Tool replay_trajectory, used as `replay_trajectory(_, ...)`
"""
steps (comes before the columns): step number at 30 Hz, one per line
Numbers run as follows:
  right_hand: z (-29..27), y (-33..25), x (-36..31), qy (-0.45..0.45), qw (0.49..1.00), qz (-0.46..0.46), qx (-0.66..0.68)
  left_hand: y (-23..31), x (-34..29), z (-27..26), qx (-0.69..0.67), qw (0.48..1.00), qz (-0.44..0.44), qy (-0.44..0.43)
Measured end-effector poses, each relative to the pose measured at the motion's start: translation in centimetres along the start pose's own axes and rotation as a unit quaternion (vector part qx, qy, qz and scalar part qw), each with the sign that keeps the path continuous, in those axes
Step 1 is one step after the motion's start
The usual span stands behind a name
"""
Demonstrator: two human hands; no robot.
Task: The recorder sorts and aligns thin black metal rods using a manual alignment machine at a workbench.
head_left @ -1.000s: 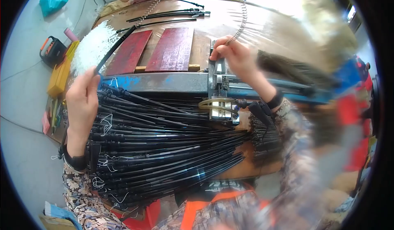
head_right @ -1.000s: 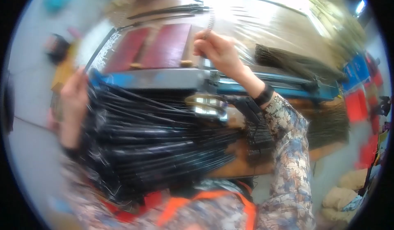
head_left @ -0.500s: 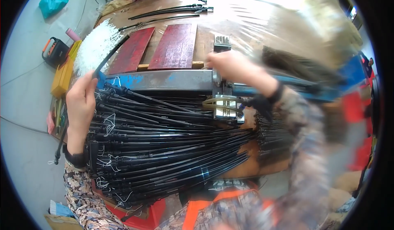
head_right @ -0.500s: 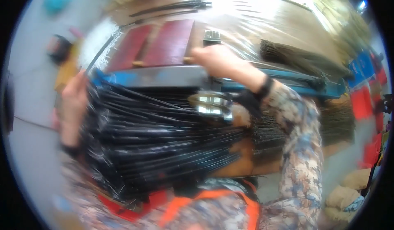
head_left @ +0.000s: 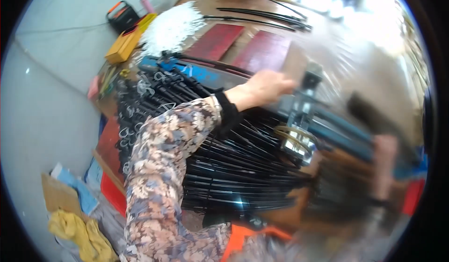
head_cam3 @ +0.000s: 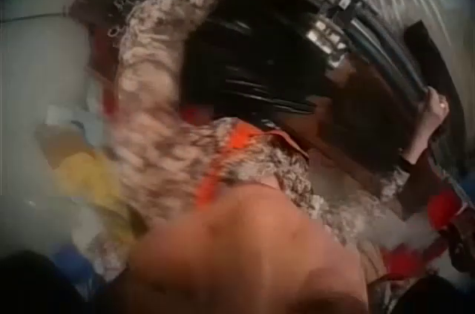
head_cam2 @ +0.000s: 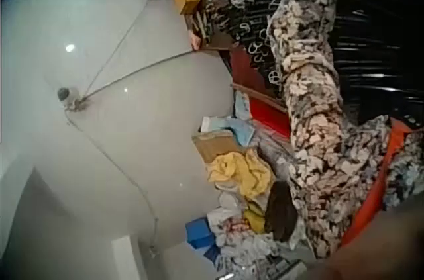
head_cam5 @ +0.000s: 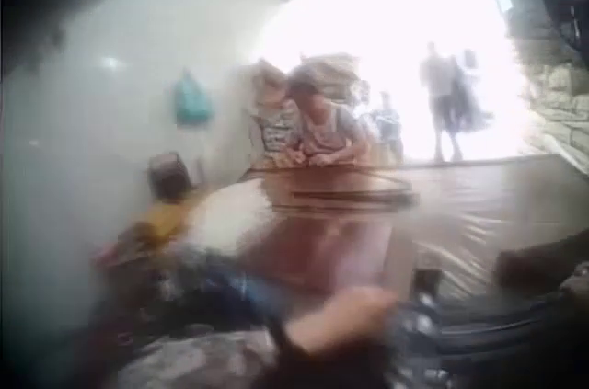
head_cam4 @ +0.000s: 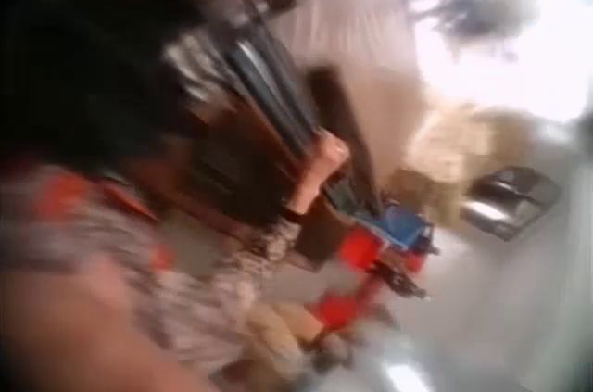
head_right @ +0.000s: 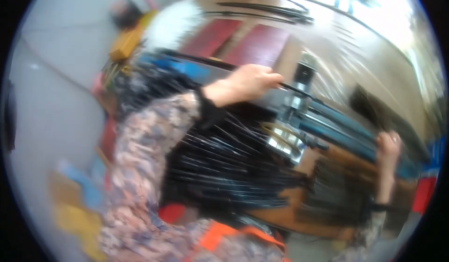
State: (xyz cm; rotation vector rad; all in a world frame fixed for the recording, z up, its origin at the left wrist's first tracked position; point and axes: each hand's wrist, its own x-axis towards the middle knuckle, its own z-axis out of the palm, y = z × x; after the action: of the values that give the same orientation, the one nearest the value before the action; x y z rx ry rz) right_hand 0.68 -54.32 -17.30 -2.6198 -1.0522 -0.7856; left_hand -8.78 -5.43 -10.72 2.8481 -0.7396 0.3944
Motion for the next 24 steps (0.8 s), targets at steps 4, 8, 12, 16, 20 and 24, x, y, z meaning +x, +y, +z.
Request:
replay_trajectory(4, 2.0, 1.0, -0.1, -0.049, 0.998, 0.041, 0.02, -0.2, 0.3, 2.2, 0.035, 0.998, -0.042, -0.014)
replay_trajectory(8, 3.1, 2.0, 0.8, -0.019, 0.996, 0.067, 0.061, 0.0, 0.6, 3.0, -0.027, 0.994, -0.1, -0.027)
replay_trajectory(12, 3.3, 1.2, 1.2, -0.045, 0.994, 0.082, 0.055, -0.8, 0.2, 3.1, -0.042, 0.993, -0.104, 0.025)
replay_trajectory(16, 3.9, 1.2, 1.2, -0.031, 0.997, 0.046, 0.056, -1.8, -0.8, 3.9, -0.061, 0.992, -0.101, 0.046)
replay_trajectory(20, 2.6, 3.2, -1.2, 0.002, 1.0, 0.009, 0.023, -1.6, 0.2, 3.9, -0.059, 0.994, -0.024, 0.084)
replay_trajectory(24, -1.6, -9.8, 4.6, 0.062, 0.995, -0.078, 0.014, -1.3, -1.4, 1.3, -0.025, 0.997, -0.073, 0.032)
